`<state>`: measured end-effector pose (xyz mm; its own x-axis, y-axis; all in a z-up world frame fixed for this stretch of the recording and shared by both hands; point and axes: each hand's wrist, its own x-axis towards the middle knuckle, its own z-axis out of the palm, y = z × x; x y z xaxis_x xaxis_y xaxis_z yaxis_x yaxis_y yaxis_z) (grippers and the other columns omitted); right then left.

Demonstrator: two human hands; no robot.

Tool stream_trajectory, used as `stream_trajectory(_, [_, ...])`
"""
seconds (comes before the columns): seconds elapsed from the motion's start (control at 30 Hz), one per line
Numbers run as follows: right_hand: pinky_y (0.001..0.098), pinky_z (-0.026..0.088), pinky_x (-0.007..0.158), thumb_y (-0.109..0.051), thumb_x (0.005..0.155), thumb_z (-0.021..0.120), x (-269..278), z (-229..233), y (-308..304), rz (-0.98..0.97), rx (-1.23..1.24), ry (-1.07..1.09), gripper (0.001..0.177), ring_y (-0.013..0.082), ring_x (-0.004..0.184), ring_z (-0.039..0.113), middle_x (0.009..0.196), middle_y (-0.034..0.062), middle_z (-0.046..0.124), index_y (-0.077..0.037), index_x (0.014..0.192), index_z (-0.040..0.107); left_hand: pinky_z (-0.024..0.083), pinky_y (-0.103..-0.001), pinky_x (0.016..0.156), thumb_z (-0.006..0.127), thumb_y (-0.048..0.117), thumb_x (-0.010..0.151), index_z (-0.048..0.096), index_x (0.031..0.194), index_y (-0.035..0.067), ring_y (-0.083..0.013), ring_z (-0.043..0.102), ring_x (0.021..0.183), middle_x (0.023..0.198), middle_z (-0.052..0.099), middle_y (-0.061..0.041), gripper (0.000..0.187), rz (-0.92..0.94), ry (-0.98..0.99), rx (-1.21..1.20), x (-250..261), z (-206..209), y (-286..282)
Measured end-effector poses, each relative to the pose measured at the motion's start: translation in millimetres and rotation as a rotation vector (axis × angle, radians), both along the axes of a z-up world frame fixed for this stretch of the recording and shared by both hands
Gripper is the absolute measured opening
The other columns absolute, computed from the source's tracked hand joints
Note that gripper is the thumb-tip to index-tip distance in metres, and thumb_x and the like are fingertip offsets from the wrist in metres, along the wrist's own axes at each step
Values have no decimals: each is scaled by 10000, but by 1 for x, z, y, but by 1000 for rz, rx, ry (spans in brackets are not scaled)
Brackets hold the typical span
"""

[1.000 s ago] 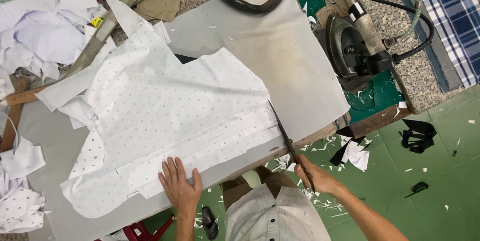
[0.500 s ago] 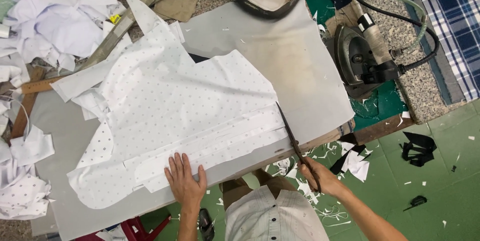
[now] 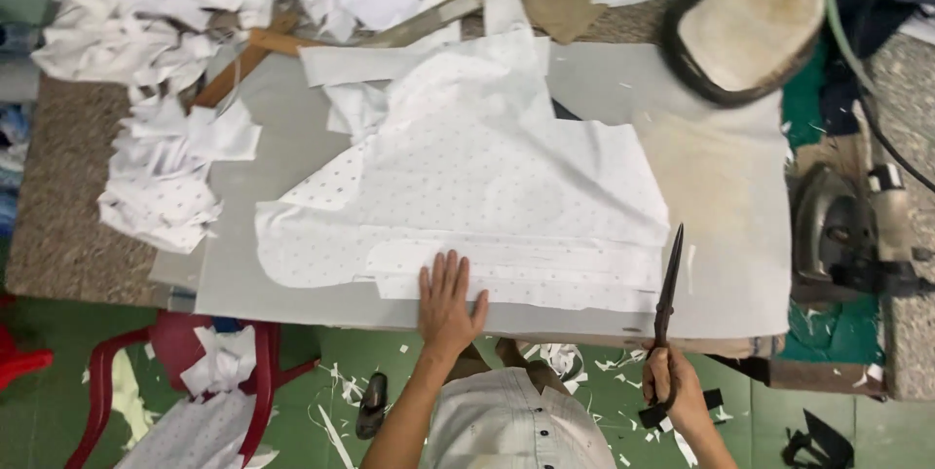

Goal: The person irons a white patterned fabric, then uses shears to cut the fabric into garment pieces. They continue cutting and ironing smaller strips of fabric on the worktable.

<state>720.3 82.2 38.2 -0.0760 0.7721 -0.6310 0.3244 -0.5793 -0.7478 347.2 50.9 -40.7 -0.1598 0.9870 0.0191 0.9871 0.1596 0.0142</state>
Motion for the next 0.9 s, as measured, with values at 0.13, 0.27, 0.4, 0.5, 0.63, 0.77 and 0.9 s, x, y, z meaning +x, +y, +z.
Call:
stream_trajectory(0.13, [344,447,481,-471,1015,398,-51,1,6,178,13,-44,536,197,456,478,523,78,510,1,1183,588,60,-496,1303,280,571,1064,269,1595,86,-278,146,1582,1699,194,-134,719,19,-238,77,-13,17,-8])
stream_trajectory(0.27, [348,481,385,-301,1029,426,-95,-21,3,280,-125,24,433,211,434,535,619,82,539,13,1282,583,175,-548,1281,495,443,1042,366,1556,54,-351,292,1547,1640,350,-170,658,63,-449,322,-81,24,-24])
stream_trajectory(0.4, [261,511,303,-464,987,436,-159,-6,-9,585,-52,58,545,120,356,535,551,-25,539,13,1188,607,131,-553,1279,371,532,1056,285,1598,29,-396,230,1555,1661,284,-219,745,295,-260,244,-174,23,-33])
stream_trajectory(0.5, [275,424,388,-558,930,471,-208,39,-11,643,-221,-8,606,106,412,481,553,-33,487,-35,1164,664,147,-544,1268,348,514,1062,316,1599,31,-322,244,1564,1666,330,-139,723,245,-142,176,-212,26,-25])
stream_trajectory(0.63, [274,420,413,-612,938,432,-260,49,-18,798,-180,-20,534,87,522,463,721,-24,472,-110,1018,595,166,-578,1250,381,503,1053,384,1578,96,-353,248,1554,1661,325,-159,664,208,-183,165,-220,34,-23])
stream_trajectory(0.77, [267,449,550,-685,890,303,-314,68,-16,905,-301,-39,651,98,608,520,740,-16,570,-152,1108,606,156,-564,1251,334,534,1060,427,1555,121,-345,235,1556,1657,325,-148,651,227,-224,140,-220,35,-24])
stream_trajectory(0.9, [270,506,479,-681,883,333,-334,72,-18,834,-337,126,656,127,539,548,679,24,532,-84,1004,578,189,-570,1245,382,515,1054,515,1500,83,-347,287,1540,1614,412,-155,635,242,-234,218,-221,35,-23])
